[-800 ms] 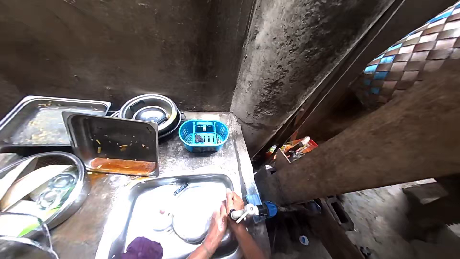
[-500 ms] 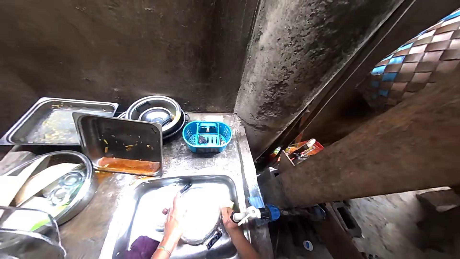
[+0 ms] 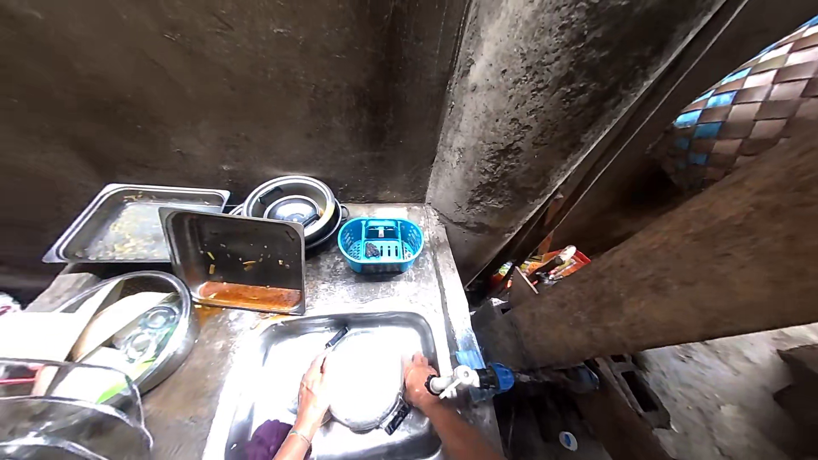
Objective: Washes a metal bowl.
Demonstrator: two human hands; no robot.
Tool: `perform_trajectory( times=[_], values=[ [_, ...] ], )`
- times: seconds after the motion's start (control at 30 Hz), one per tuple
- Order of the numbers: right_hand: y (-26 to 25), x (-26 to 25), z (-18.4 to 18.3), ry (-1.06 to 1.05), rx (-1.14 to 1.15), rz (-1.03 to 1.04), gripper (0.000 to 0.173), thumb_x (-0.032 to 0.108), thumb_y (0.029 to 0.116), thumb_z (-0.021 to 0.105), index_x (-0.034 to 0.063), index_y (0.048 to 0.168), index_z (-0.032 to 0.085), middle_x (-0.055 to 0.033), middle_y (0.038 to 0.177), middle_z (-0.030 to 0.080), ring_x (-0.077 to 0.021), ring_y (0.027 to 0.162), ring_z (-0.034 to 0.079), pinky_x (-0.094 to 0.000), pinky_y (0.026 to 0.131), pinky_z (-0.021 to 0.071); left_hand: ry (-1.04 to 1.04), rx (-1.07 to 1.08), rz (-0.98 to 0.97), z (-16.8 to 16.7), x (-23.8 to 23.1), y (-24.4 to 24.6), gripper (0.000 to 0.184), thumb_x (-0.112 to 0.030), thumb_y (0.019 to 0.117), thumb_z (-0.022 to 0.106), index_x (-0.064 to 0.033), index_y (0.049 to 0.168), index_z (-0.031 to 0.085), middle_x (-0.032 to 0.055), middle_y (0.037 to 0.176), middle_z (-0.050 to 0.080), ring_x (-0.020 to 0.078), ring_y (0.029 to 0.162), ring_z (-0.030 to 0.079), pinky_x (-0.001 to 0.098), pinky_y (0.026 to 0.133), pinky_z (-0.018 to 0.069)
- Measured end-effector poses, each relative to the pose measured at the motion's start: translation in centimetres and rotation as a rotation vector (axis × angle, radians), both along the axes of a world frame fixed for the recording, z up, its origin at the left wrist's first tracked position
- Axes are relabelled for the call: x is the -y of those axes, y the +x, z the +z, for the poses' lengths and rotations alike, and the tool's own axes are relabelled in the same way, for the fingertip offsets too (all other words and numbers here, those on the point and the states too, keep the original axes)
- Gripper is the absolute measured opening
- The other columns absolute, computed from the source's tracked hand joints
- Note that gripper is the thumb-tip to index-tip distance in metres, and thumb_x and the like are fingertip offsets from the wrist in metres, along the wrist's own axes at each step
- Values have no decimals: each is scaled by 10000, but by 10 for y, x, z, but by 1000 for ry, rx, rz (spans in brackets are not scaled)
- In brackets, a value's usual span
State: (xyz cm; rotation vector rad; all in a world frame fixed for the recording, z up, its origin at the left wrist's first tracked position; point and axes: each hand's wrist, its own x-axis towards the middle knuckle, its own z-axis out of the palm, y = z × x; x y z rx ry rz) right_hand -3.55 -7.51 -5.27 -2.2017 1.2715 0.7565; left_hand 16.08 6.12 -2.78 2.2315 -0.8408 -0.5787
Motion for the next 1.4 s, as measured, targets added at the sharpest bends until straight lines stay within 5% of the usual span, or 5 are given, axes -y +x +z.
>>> perform_trajectory(
  times=[0.23,0.4,0.83,1.1,1.4],
  values=[
    [-11,-5,84,-119,354,-449,610,295,964,629,-1,1469,456,-245,1357,606,-353,1209,644,-506,1019,520,-136,-568,338,1,8,5,466,-367,1101,436,3,1342,584,221,1238,640,304,1128,610,520,985,477],
    [25,-17,150,30,287,-375,613,518,1030,501,8,1351,611,-214,1323,652,-340,1267,615,-536,1069,478,-128,-228,-44,0,26,-21,434,-211,1082,420,62,1397,539,280,1426,533,397,1358,493,510,1165,364],
    [10,-11,63,-271,528,-249,523,375,1032,484,31,1412,585,-159,1460,575,-283,1394,513,-435,1177,404,-94,701,-647,6,9,-103,544,-390,999,446,-51,1384,628,126,1495,557,302,1366,550,542,1095,448],
    [-22,-4,28,-350,447,-448,472,338,1006,550,51,1377,598,-179,1310,656,-294,1222,640,-460,1045,512,293,109,-466,34,59,-36,597,-280,1050,521,-83,1586,344,188,1615,361,390,1488,342,601,1169,314],
    [-3,23,74,-91,676,-438,961,426,969,651,-49,1616,123,-279,1682,131,-390,1560,207,-475,1267,236,112,-303,-396,35,54,-14,426,-113,1097,424,64,1484,451,251,1535,457,351,1455,411,443,1224,276]
  ],
)
